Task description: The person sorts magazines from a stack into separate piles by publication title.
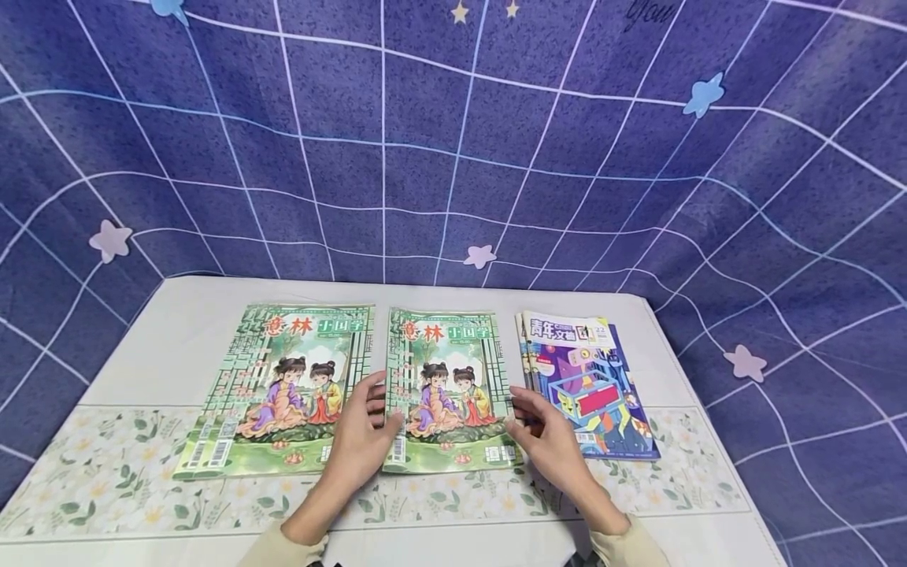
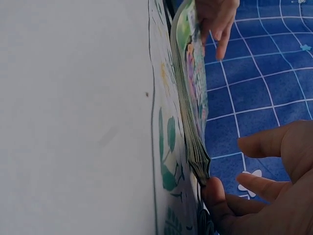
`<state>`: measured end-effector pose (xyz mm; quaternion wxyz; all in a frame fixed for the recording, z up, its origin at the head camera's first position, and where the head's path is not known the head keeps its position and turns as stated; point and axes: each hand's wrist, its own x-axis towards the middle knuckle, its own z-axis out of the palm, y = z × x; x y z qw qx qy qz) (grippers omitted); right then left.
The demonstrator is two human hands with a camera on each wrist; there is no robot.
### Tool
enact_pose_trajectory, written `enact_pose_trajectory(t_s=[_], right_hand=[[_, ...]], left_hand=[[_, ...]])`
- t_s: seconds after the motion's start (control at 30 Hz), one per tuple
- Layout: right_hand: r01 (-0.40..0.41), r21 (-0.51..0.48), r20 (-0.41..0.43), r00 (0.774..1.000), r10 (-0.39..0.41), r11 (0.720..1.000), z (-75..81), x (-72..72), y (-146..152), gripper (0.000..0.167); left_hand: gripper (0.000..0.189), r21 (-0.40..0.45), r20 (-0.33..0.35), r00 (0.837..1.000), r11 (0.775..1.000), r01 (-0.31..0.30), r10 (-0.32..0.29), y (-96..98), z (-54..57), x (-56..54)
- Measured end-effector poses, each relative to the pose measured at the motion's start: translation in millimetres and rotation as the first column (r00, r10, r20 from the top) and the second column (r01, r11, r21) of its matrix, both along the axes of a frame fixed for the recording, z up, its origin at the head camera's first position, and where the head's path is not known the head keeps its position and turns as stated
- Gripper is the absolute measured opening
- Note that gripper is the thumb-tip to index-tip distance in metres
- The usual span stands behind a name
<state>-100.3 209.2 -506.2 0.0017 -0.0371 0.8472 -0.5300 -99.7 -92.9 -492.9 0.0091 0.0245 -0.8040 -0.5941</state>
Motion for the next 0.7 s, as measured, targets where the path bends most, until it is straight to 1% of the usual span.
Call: enact_pose_trajectory(t_s=[0.1,0.23,0.33,0.4,0.5,0.6,0.7], right_hand=[[0.000,-0.001,-0.002,1.000,0.000,1.000,0.0,-0.1,0.0,0.055],[-0.004,0.000,-0.005,1.000,0.004,1.000,-0.5,-0.3,0.3,0.054],[-0.009,-0.003,-0.011,1.000,0.009,1.000,-0.9,-0.3,0.8,0.054],[-0.014,-0.012,-0.012,1.000,0.014,1.000,-1.3,-0.2,1.3,0.054],[-0.016,-0.023,-0.009,1.000,0.015,1.000,-1.8,0.1,1.5,0.054],[-0.010,-0.021,-0.004,1.000,0.010,1.000,-1.8,0.2,1.0,0.054],[-0.002,-0.016,0.002,1.000,0.002,1.000,-1.0,0.6,0.3,0.053]], left_hand=[[0.075,-0.027,-0.003,1.000,1.000,0.006,-0.006,2.6,-2.8,2.8],[0.078,-0.089,-0.013,1.000,0.996,0.011,-0.012,4.1,-7.0,6.6],[0.076,-0.071,-0.028,0.999,0.997,0.015,-0.017,4.5,-9.6,7.1],[0.075,-0.031,-0.035,0.999,0.999,0.016,-0.017,4.9,-10.1,6.4],[0.075,0.072,-0.030,1.000,0.997,0.012,-0.010,5.4,-8.5,4.9],[0.075,0.179,-0.014,1.000,0.984,0.007,-0.004,5.3,-5.2,3.6],[0.074,0.258,0.004,1.000,0.966,-0.006,0.005,4.7,-3.0,2.4]])
